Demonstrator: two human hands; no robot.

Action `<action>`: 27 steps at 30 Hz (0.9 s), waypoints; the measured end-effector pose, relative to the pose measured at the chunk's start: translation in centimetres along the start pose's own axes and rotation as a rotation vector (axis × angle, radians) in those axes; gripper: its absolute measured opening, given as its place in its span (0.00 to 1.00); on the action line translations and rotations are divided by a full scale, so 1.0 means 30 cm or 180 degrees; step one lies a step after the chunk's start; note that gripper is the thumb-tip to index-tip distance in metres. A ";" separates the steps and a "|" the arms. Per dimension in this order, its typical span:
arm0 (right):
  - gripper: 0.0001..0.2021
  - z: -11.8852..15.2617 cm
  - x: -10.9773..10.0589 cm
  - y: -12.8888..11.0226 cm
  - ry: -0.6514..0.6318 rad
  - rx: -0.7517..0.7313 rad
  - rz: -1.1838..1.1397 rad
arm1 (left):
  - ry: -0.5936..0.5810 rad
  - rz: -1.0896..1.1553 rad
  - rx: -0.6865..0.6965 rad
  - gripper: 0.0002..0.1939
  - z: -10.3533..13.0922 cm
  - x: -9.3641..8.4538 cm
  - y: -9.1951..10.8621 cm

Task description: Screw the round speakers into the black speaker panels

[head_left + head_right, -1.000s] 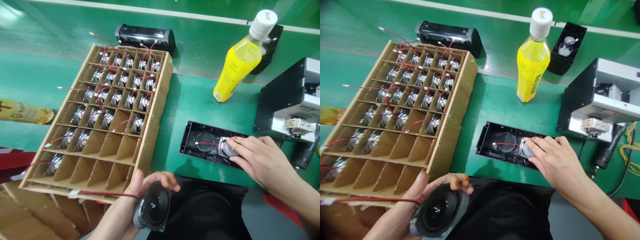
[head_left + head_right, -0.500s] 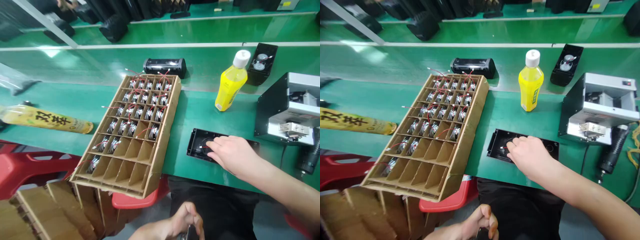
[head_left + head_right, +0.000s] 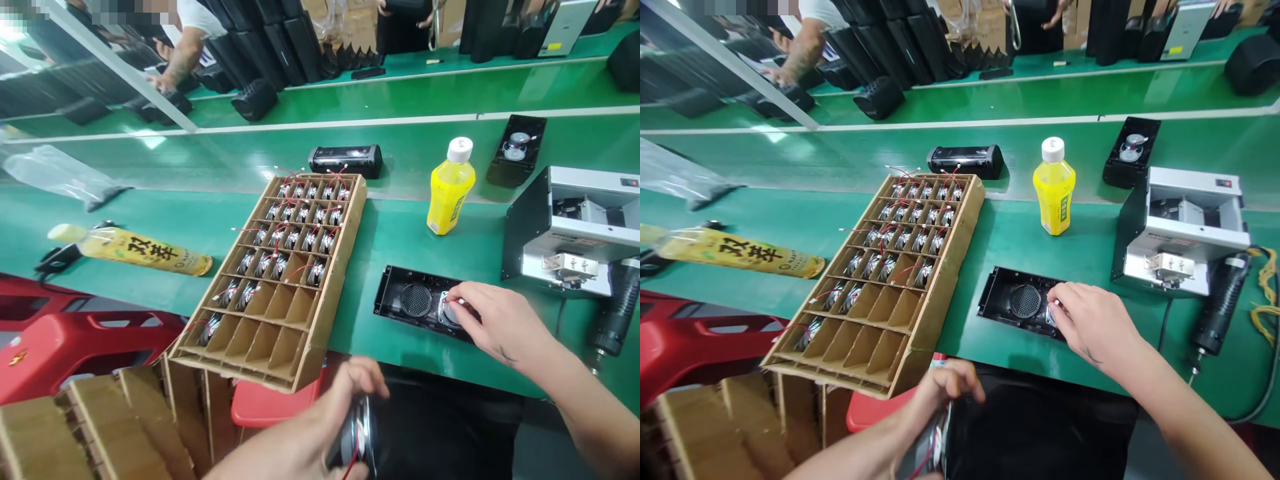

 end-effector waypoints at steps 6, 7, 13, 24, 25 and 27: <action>0.06 0.088 -0.013 0.019 0.0462 -0.0092 -0.0471 | 0.0045 -0.1625 0.0150 0.16 -0.245 -0.228 0.166; 0.07 0.093 -0.011 0.022 0.0518 -0.0102 -0.0529 | -0.0052 -0.1746 0.0252 0.16 -0.294 -0.231 0.168; 0.06 0.108 0.002 0.040 0.0750 -0.0065 -0.0749 | -0.0356 -0.2198 0.0352 0.22 -0.459 -0.201 0.050; 0.08 0.104 0.004 0.031 0.0634 0.0069 -0.0692 | -0.0822 -0.2720 0.0034 0.20 -0.448 -0.138 -0.078; 0.09 0.103 0.004 0.030 0.0621 0.0067 -0.0683 | -0.0787 -0.2701 0.0079 0.20 -0.446 -0.143 -0.075; 0.09 0.103 0.002 0.029 0.0597 0.0063 -0.0677 | -0.0721 -0.2648 0.0199 0.20 -0.440 -0.151 -0.064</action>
Point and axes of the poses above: each hand's wrist, its own z-axis away from the middle knuckle, its own x-axis out of the palm, y = z × x, the point moved 8 cm from there along -z, towards the middle knuckle, and after that the axes turned 12 degrees about x, right-handed, at the moved point
